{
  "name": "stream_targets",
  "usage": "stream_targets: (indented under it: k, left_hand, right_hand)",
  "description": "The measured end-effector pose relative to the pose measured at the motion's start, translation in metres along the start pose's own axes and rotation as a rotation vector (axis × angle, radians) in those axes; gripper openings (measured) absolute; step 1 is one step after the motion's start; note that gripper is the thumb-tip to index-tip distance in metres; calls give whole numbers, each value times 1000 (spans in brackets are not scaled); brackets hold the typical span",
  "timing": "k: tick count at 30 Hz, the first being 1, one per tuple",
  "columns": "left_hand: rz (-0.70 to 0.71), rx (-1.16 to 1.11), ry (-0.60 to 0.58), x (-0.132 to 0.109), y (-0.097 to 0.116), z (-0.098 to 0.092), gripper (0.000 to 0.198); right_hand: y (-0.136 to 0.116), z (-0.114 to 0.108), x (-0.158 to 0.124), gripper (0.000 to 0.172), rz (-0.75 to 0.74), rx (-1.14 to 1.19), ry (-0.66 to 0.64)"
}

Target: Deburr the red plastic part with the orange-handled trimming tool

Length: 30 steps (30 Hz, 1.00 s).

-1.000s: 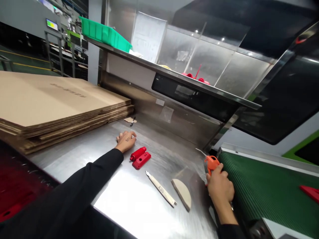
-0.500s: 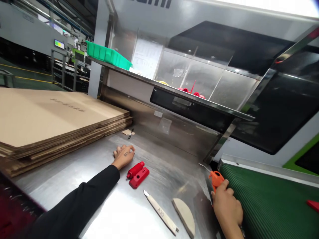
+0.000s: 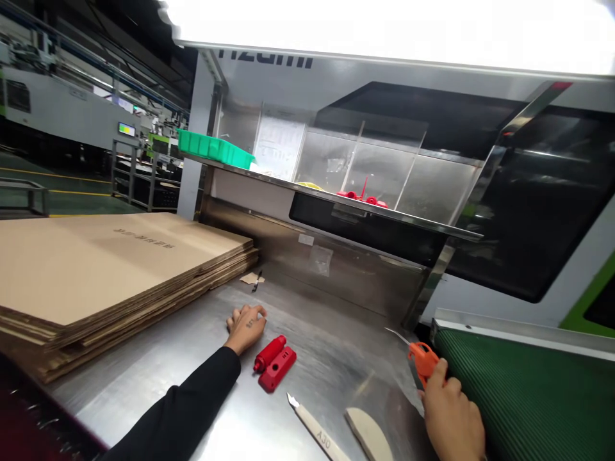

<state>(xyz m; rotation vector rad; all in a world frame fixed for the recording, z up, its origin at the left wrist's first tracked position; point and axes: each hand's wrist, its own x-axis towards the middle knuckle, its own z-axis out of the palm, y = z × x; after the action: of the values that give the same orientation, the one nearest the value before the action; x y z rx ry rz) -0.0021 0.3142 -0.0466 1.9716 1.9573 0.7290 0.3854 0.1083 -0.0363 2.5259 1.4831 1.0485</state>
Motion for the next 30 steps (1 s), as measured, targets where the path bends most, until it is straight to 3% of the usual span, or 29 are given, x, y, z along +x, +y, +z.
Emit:
stream_targets:
  k: [11,17,20,24,30]
  left_hand:
    - [8,23,-22,4,-2,1,29]
    - [20,44,-31,5,-2,-1,29]
    - [21,44,-30,6,-3,-1,29]
    - [23,59,-48,8,-1,-1,29]
    - [24,71,-72,6,2,-5,29]
  right_hand:
    - [1,-29,-2,26,-166,431,-198]
    - [-30,-36,-12,64,-264,396,-330]
    - [-39,-35,-12,68,-197,305,-377]
    - [-32,-33,-2,56,-76,228,-409]
    - [8,-27,29,19,57,331,-544]
